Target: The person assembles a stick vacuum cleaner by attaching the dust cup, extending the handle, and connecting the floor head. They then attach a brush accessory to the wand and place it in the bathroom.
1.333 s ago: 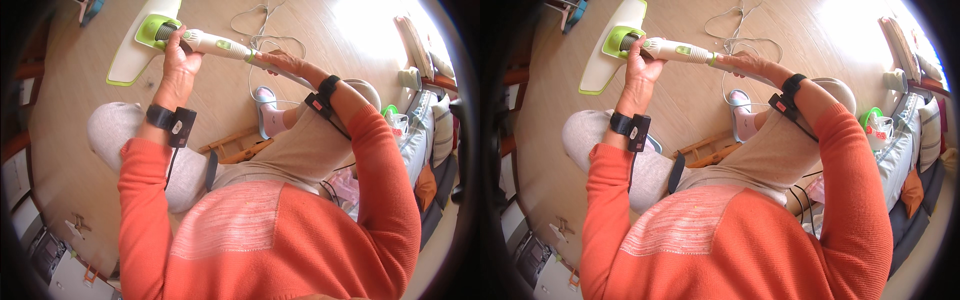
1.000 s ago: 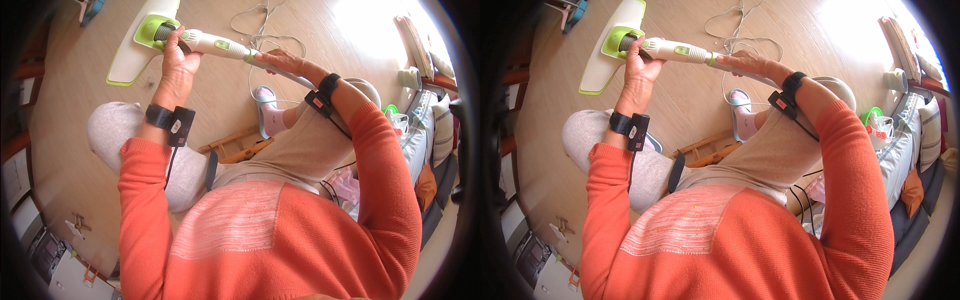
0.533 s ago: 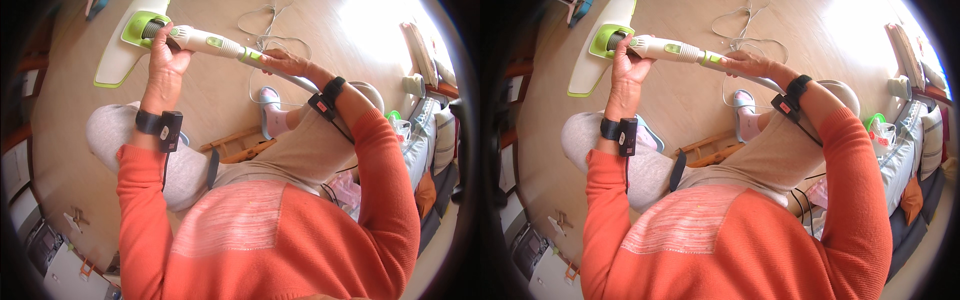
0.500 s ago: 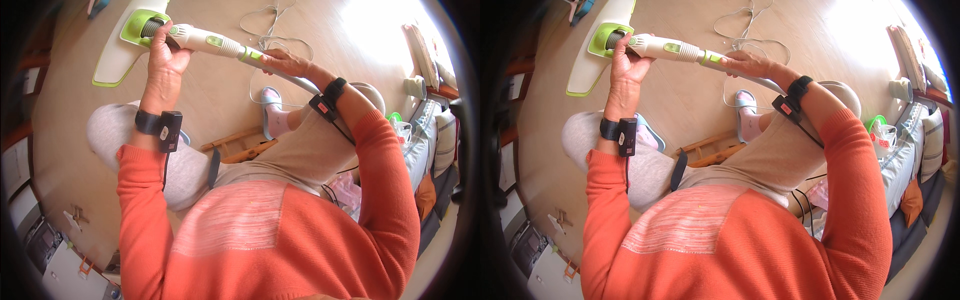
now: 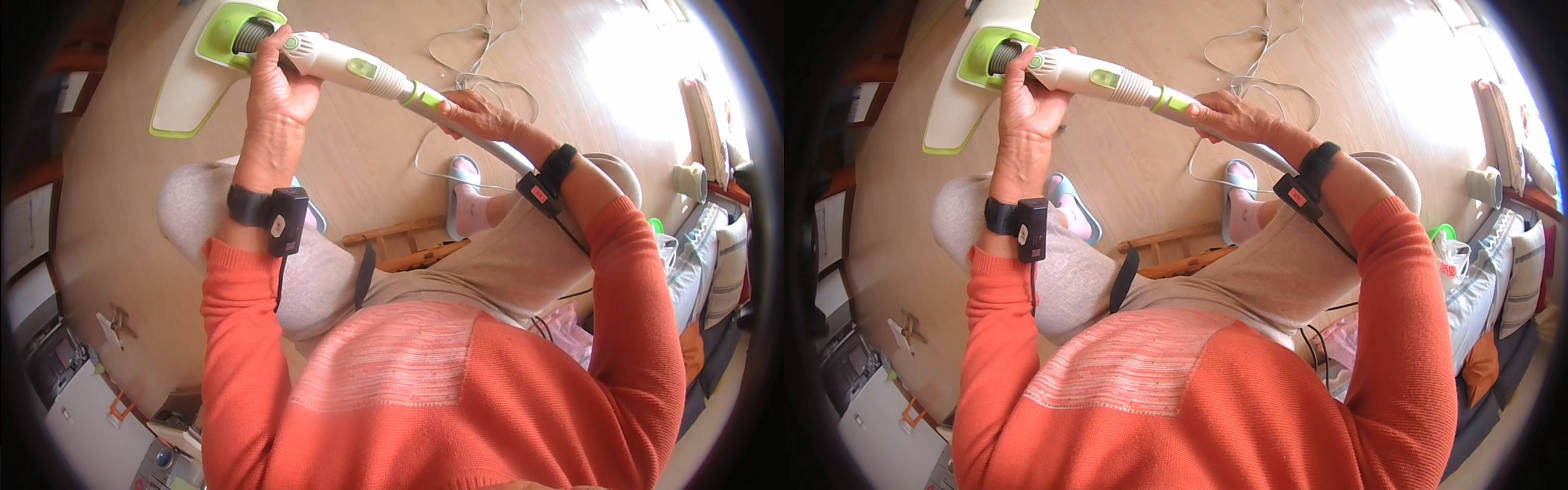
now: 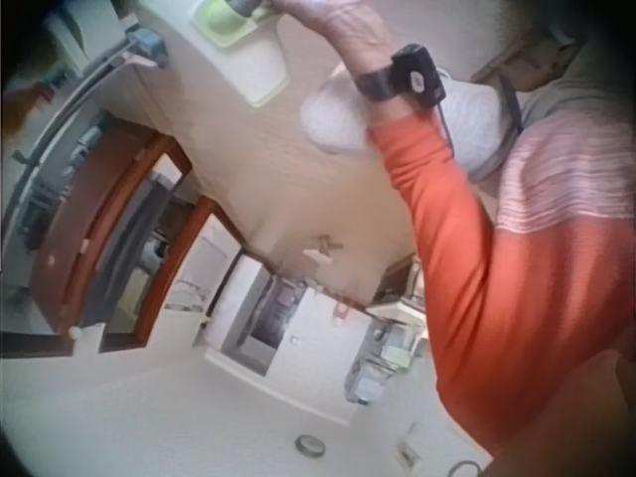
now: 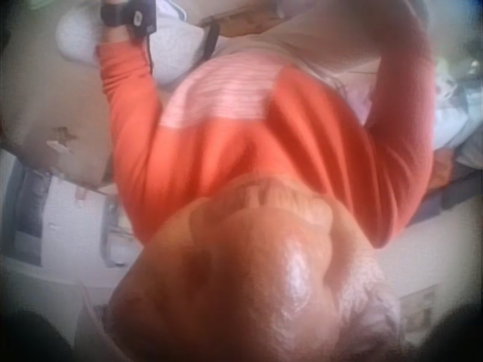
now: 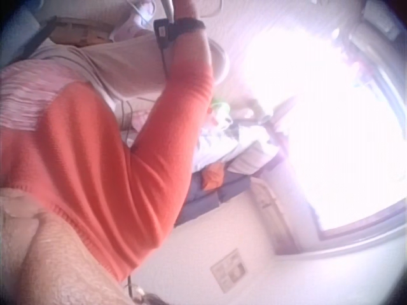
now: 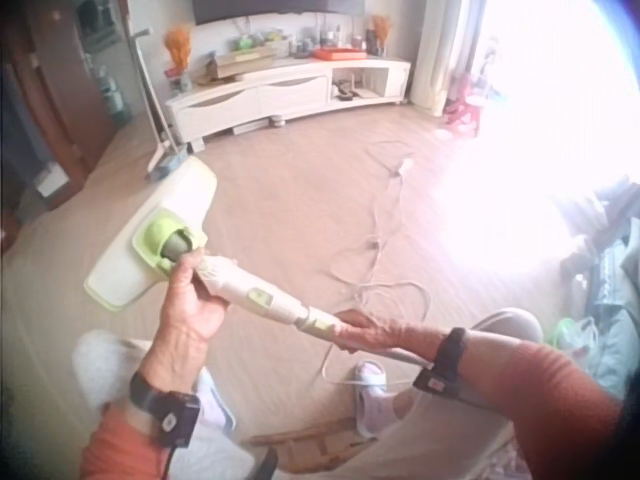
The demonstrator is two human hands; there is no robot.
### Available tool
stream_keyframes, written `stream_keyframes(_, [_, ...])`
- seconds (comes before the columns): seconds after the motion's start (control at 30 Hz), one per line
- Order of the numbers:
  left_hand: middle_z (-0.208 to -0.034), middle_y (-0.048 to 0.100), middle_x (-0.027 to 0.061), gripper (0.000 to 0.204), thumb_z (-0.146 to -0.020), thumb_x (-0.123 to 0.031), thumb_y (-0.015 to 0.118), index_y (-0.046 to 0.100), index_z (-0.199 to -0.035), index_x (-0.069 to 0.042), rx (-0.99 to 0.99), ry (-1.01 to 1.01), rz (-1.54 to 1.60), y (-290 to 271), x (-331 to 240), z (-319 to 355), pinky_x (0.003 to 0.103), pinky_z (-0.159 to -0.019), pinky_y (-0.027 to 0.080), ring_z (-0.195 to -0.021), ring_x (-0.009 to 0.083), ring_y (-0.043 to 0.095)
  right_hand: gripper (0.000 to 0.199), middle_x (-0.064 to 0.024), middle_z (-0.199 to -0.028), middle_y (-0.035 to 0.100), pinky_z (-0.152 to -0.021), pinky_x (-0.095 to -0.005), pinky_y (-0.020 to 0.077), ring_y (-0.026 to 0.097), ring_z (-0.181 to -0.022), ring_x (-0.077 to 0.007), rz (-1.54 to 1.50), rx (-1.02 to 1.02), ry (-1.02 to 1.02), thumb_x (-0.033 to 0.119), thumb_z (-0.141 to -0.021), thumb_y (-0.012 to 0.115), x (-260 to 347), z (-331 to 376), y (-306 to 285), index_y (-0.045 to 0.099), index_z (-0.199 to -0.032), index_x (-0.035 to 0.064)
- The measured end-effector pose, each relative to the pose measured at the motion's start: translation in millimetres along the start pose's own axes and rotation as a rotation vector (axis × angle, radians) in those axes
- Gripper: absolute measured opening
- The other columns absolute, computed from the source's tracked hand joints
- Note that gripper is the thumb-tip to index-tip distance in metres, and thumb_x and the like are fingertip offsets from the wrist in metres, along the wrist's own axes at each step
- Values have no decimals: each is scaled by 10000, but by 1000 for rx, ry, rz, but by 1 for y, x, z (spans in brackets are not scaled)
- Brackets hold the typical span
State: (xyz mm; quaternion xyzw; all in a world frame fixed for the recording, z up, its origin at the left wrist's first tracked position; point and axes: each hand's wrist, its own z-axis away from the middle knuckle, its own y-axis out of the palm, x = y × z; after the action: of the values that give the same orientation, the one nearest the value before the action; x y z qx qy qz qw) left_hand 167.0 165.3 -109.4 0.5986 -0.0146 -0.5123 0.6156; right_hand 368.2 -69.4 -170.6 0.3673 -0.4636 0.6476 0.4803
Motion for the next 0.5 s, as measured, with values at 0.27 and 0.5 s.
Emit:
stream_keyframes(0.27, [-1059, 591, 42, 551, -738, 12, 810, 517, -1190, -106, 11, 101, 2, 4, 8, 11, 513, -961, 502, -987, 298, 616, 742, -27, -648, 569, -541, -287, 492, 574, -584, -114, 16, -86, 8, 713, -943, 429, 4, 4, 7, 612, -806, 7])
stream_keyframes(0.5, [-1067, 583, 77, 602, -723, 46, 804, 492, -1224, -71, -14, 55, -48, 3, 0, 11, 515, -938, 517, -983, 314, 628, 745, -28, -647, 573, -528, -281, 484, 573, -582, -104, -7, -95, 26, 723, -917, 475, 2, 4, 11, 624, -805, 2])
